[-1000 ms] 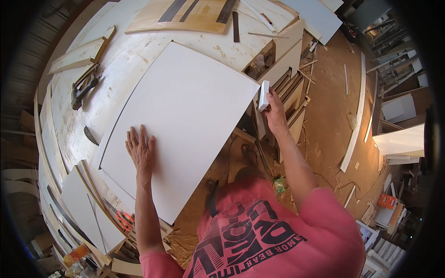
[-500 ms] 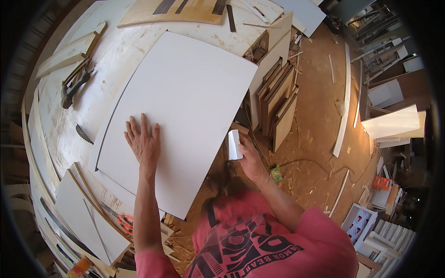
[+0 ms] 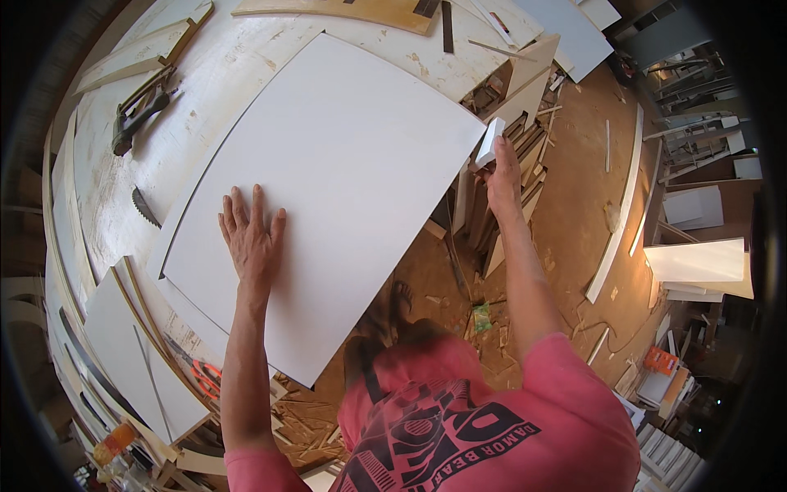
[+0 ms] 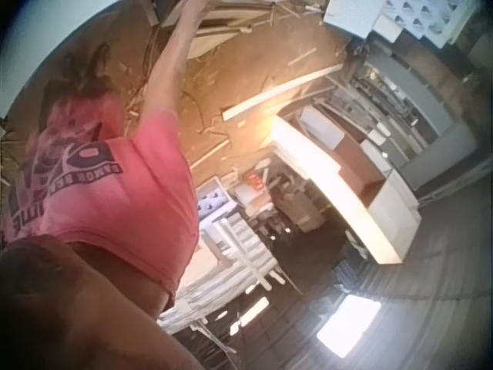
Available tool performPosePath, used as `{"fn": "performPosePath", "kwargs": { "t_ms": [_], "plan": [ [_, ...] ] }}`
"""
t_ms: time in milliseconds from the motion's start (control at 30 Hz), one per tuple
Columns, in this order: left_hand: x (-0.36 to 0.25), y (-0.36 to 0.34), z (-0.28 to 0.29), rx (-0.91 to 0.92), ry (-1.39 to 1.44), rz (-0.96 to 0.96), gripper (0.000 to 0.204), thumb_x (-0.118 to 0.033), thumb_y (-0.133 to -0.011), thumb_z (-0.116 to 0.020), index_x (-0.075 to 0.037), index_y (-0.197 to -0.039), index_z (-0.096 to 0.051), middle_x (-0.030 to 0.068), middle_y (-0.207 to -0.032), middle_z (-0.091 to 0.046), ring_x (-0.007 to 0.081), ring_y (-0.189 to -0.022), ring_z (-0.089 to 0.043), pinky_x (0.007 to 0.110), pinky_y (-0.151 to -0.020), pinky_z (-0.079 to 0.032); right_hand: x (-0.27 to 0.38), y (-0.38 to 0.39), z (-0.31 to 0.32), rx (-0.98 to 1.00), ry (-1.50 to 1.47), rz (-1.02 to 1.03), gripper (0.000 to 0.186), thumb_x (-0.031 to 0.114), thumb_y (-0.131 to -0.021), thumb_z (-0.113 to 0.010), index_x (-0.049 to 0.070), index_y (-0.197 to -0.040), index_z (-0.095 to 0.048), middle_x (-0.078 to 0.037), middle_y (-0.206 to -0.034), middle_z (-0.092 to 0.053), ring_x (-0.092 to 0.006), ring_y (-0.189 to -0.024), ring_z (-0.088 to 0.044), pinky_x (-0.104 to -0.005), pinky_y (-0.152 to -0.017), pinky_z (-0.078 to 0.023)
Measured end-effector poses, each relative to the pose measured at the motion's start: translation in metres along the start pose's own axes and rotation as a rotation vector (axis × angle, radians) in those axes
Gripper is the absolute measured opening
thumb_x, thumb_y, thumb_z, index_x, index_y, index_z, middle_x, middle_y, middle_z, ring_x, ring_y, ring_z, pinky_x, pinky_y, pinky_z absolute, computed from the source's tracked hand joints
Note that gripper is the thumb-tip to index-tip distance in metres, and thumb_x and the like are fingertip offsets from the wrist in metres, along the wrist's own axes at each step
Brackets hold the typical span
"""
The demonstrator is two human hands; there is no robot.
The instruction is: The person applies a strip of laminate edging to a white wooden board, using a small block to press it down, cutting the excess with shears, and سپس sanding the edges.
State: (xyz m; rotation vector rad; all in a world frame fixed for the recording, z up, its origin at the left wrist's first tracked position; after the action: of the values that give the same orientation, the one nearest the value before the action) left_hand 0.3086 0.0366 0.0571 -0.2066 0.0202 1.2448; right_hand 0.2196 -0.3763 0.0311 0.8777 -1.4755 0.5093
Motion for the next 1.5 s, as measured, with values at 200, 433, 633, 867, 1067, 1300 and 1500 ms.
{"fn": "performPosePath", "kwargs": {
  "t_ms": [200,433,633,867,1067,1300,1500],
  "plan": [
    [0.0,0.001,-0.002,0.008,-0.017,-0.009,0.059,-0.048,-0.093,-0.041,-0.012,-0.14,-0.037,0.0195,-0.148,-0.025,0.0335,-0.14,-0.016,0.047,-0.114,-0.01,-0.01,0.079,-0.011,0.141,0.089,-0.132,0.064,0.039,-0.089,-0.054,0.003,-0.139,-0.038,-0.009,-0.122,-0.051,-0.0156,-0.11,-0.05,-0.0337,-0.093,-0.041],
    [0.001,0.005,-0.008,-0.049,0.007,0.005,0.063,-0.052,-0.092,-0.039,-0.012,-0.141,-0.037,0.022,-0.147,-0.025,0.0359,-0.139,-0.016,0.049,-0.113,-0.011,-0.048,0.251,-0.072,0.385,0.229,-0.188,0.056,0.026,-0.088,-0.06,0.003,-0.136,-0.042,-0.009,-0.13,-0.049,-0.017,-0.12,-0.046,-0.0306,-0.099,-0.038],
    [0.008,0.001,-0.012,-0.085,0.069,-0.034,0.067,-0.056,-0.091,-0.037,-0.012,-0.141,-0.036,0.0246,-0.146,-0.026,0.0386,-0.138,-0.017,0.05,-0.112,-0.013,-0.078,0.341,-0.105,0.542,0.245,-0.132,0.057,0.026,-0.088,-0.061,0.002,-0.136,-0.043,-0.011,-0.132,-0.048,-0.0189,-0.119,-0.048,-0.0319,-0.099,-0.039],
    [0.027,0.037,-0.005,-0.073,0.08,-0.193,0.064,-0.054,-0.092,-0.037,-0.014,-0.142,-0.034,0.0169,-0.148,-0.026,0.0328,-0.14,-0.017,0.05,-0.113,-0.012,-0.109,0.407,-0.133,0.437,0.05,-0.259,0.054,0.019,-0.088,-0.061,0.003,-0.136,-0.043,-0.01,-0.135,-0.045,-0.0175,-0.122,-0.044,-0.031,-0.099,-0.039],
    [0.029,0.044,-0.005,-0.109,0.1,-0.167,0.061,-0.053,-0.093,-0.035,-0.016,-0.142,-0.035,0.0145,-0.149,-0.026,0.0307,-0.14,-0.017,0.05,-0.113,-0.011,-0.109,0.441,-0.149,0.581,0.14,-0.192,0.051,0.016,-0.086,-0.062,0.005,-0.133,-0.047,-0.012,-0.137,-0.044,-0.0205,-0.125,-0.044,-0.0319,-0.102,-0.037],
    [0.03,0.045,-0.002,-0.078,0.109,-0.157,0.062,-0.054,-0.093,-0.033,-0.016,-0.142,-0.035,0.0134,-0.149,-0.027,0.0296,-0.14,-0.017,0.048,-0.114,-0.01,-0.105,0.432,-0.147,0.543,0.252,-0.104,0.05,0.019,-0.085,-0.06,0.003,-0.131,-0.05,-0.014,-0.131,-0.05,-0.0223,-0.125,-0.044,-0.0325,-0.104,-0.034],
    [0.029,0.046,0.0,-0.066,0.115,-0.155,0.061,-0.052,-0.093,-0.035,-0.015,-0.142,-0.035,0.0128,-0.149,-0.026,0.0294,-0.14,-0.017,0.049,-0.114,-0.01,-0.089,0.356,-0.115,0.131,-0.018,-0.142,0.048,0.025,-0.09,-0.053,-0.002,-0.13,-0.049,-0.011,-0.13,-0.05,-0.0184,-0.121,-0.045,-0.0306,-0.103,-0.033]
  ]
}}
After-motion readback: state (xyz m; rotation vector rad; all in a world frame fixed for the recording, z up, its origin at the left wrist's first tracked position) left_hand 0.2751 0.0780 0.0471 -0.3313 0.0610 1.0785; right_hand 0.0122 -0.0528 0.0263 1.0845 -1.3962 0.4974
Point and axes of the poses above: each hand's wrist, its own y-axis away from the middle knuckle, its own z-axis out of the back of the hand, x = y × z, the point moved 5 cm from there along -y, towards the middle knuckle
